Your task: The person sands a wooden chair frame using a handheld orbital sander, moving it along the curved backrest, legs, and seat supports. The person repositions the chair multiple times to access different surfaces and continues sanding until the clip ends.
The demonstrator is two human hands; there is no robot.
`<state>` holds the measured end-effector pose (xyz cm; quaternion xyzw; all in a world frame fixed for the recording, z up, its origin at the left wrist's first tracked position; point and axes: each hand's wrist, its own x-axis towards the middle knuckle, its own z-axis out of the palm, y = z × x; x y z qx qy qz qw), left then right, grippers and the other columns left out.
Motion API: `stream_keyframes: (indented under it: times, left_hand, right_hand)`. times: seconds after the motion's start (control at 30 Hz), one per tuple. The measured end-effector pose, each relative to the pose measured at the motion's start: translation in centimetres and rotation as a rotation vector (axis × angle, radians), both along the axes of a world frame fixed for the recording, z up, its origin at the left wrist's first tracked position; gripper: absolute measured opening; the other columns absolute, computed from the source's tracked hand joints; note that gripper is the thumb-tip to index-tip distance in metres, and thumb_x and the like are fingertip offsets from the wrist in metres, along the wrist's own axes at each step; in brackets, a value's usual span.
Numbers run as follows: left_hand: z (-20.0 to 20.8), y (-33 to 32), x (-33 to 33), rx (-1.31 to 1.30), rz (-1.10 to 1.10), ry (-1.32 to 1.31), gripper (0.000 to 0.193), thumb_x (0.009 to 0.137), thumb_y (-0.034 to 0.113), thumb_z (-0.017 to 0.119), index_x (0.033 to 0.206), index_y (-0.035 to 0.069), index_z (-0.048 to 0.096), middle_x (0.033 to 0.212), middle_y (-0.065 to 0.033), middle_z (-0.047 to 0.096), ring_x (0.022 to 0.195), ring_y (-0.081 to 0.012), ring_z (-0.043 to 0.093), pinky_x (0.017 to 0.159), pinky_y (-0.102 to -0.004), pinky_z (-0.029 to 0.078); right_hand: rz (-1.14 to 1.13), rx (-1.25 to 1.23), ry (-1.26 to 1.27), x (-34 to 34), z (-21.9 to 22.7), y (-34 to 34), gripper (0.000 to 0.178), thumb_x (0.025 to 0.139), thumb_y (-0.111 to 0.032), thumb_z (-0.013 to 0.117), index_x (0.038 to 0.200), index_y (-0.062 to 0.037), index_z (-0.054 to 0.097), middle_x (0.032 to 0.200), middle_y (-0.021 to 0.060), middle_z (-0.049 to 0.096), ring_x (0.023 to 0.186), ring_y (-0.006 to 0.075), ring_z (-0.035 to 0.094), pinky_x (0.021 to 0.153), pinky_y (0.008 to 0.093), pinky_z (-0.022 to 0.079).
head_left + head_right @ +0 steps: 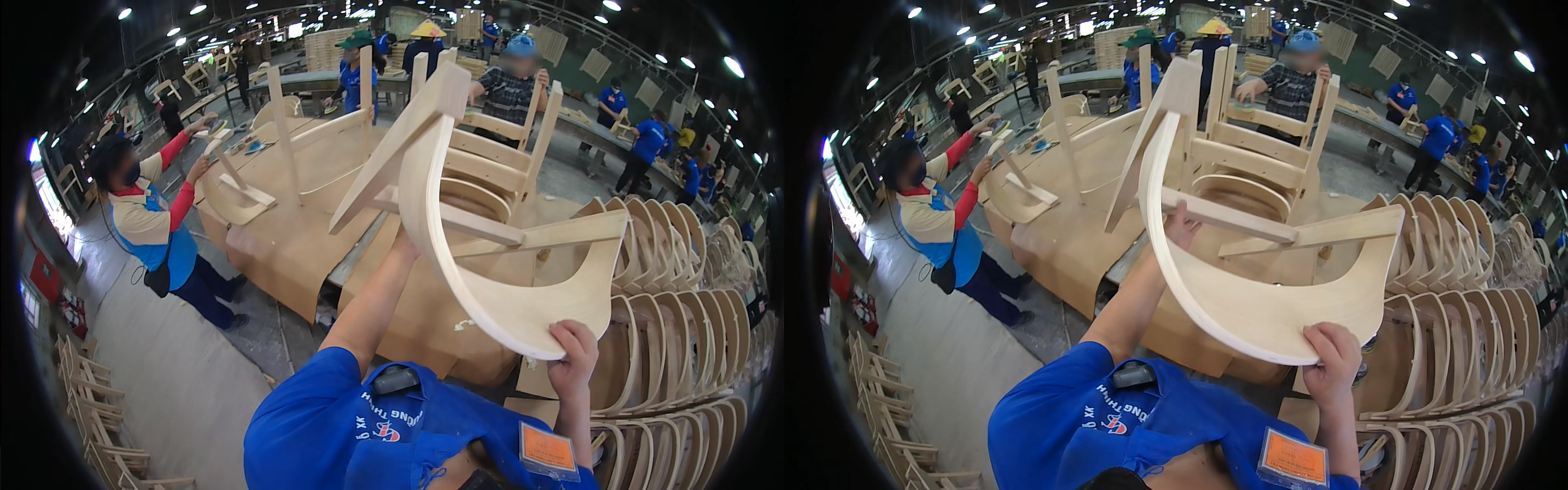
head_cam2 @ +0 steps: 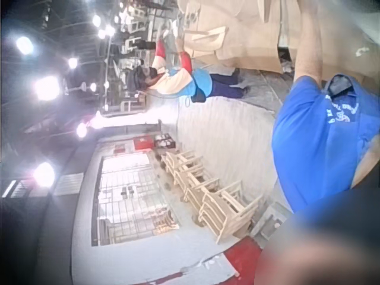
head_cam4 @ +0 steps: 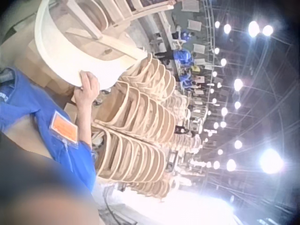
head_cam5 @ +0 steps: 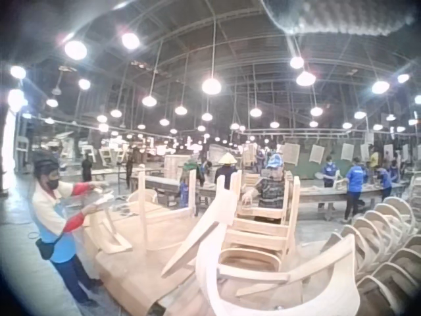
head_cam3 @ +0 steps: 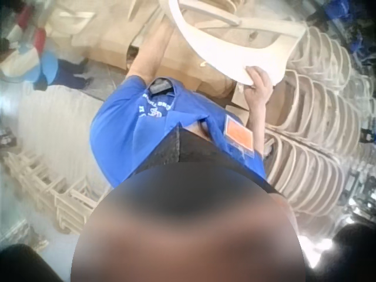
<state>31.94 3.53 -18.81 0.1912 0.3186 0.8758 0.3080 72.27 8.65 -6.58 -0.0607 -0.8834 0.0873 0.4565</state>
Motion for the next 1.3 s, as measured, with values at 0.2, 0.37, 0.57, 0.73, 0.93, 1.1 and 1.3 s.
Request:
stream_keyframes:
  times: [0.2, 0.37, 0.57, 0.73, 0.93, 1.1, 1.3]
  left_hand:
    - [0.3, 0.0, 1.5, 0.106, 0.109, 0.166, 0.055, 0.089, 0.028, 0.064, 0.133, 0.008, 0.038, 0.128, -0.009, 0.048, 0.123, -0.0221, 0.046, 0.104, -0.0417, 0.039]
    - [6.2, -2.5, 0.0, 0.072, 0.49, 0.188, 0.056, 0.09, 0.03, 0.063, 0.131, 0.001, 0.039, 0.125, -0.009, 0.051, 0.112, -0.0205, 0.051, 0.096, -0.0362, 0.043]
    - [13.6, -8.7, 3.8, -0.084, 0.925, 0.453, 0.044, 0.081, 0.026, 0.073, 0.108, -0.005, 0.059, 0.103, -0.0095, 0.064, 0.09, -0.0167, 0.059, 0.081, -0.0304, 0.047]
    - [16.6, -11.8, 3.2, -0.323, 1.054, 0.732, 0.044, 0.072, 0.03, 0.081, 0.097, -0.002, 0.065, 0.091, -0.009, 0.069, 0.083, -0.0167, 0.065, 0.076, -0.0289, 0.049]
    - [17.4, -14.0, -3.9, -0.688, 1.211, 1.134, 0.052, 0.066, 0.033, 0.085, 0.1, -0.002, 0.066, 0.094, -0.0104, 0.07, 0.085, -0.0184, 0.066, 0.078, -0.0305, 0.049]
    - [17.3, -15.9, -15.6, -0.979, 1.411, 1.367, 0.052, 0.064, 0.041, 0.083, 0.097, 0.003, 0.068, 0.091, -0.0143, 0.069, 0.084, -0.0282, 0.067, 0.075, -0.0345, 0.05]
    - [13.8, -17.0, -32.3, -1.208, 1.493, 1.461, 0.061, 0.06, 0.057, 0.079, 0.094, 0.008, 0.068, 0.081, -0.0129, 0.068, 0.074, -0.0331, 0.066, 0.065, -0.0409, 0.052]
  right_hand:
    - [-0.004, -0.059, 0.089, 2.4, -0.8, 1.2, 0.022, 0.066, -0.003, 0.07, 0.088, -0.0034, 0.065, 0.086, 0.0094, 0.061, 0.083, 0.0258, 0.059, 0.076, 0.0352, 0.046]
    - [0.056, -0.49, 0.288, 4.9, -1.0, 4.8, 0.016, 0.081, -0.006, 0.068, 0.092, -0.0014, 0.057, 0.087, 0.0045, 0.056, 0.083, 0.0152, 0.053, 0.077, 0.0295, 0.042]
    - [0.205, -0.975, 0.256, 2.5, -8.7, 9.0, 0.024, 0.086, -0.003, 0.063, 0.108, 0.0003, 0.054, 0.101, 0.0062, 0.061, 0.094, 0.0126, 0.056, 0.087, 0.0277, 0.043]
    - [0.197, -1.101, -0.149, -4.7, -15.6, 8.3, 0.025, 0.081, -0.005, 0.068, 0.102, 0.0032, 0.058, 0.094, 0.0093, 0.065, 0.086, 0.0154, 0.062, 0.077, 0.0293, 0.049]
    - [0.12, -0.902, -0.682, -18.5, -18.9, 6.5, 0.038, 0.086, -0.027, 0.065, 0.114, -0.0026, 0.056, 0.084, 0.011, 0.062, 0.072, 0.0248, 0.06, 0.073, 0.0336, 0.05]
    - [0.257, -0.805, -0.703, -27.2, -20.2, 5.3, 0.056, 0.084, -0.028, 0.066, 0.13, -0.0052, 0.044, 0.108, 0.0147, 0.056, 0.084, 0.0236, 0.057, 0.078, 0.0358, 0.049]
    - [0.235, -0.88, -0.913, -33.2, -22.7, 5.7, 0.058, 0.083, -0.031, 0.067, 0.132, -0.0077, 0.045, 0.111, 0.0149, 0.056, 0.09, 0.024, 0.059, 0.08, 0.0362, 0.049]
